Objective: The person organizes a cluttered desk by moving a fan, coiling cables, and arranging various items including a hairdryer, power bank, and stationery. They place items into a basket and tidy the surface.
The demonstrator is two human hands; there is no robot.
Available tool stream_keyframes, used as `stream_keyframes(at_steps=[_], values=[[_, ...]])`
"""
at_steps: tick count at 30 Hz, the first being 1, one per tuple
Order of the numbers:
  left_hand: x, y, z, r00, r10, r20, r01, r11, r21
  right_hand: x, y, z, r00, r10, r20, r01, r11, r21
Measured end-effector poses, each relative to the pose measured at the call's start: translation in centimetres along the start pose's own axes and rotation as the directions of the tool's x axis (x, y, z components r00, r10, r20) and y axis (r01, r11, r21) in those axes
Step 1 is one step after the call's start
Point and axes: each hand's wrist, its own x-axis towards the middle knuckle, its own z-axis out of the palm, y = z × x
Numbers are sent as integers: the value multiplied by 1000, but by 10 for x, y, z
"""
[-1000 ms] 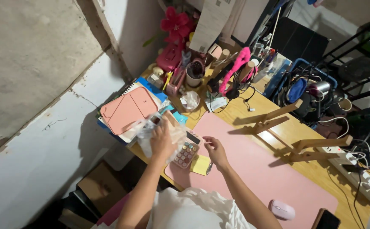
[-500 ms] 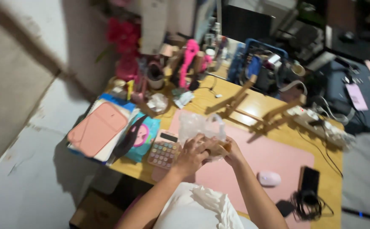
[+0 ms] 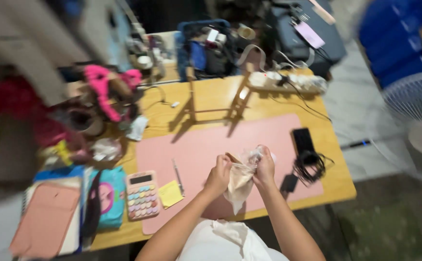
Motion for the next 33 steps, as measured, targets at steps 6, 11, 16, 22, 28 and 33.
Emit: stream_keyframes(at_steps=[6,11,16,22,28,33], values=[[28,-4,84,990,123,74,-89,930,-357,-47,-41,-45,996,-52,78,63,986,-155],[24,24,136,945,295,142,-165,804,-571,-81,-56,-103,984,-59,166,114,931,-347],[-13,10,189,943,305,137,-297,952,-72,-82,-45,-187,882,-442,-161,362,857,-366],[-106,-5,233,738,-182,649,476,823,-310,-136,-3,-269,550,-811,-201,538,528,-657],[-147,-45,322,878,-9,479,290,806,-516,-186,61,-316,726,-445,-524,343,895,-284],[-180,-63,377,913,25,408,215,821,-530,-209,51,-357,753,-345,-561,346,932,-110]])
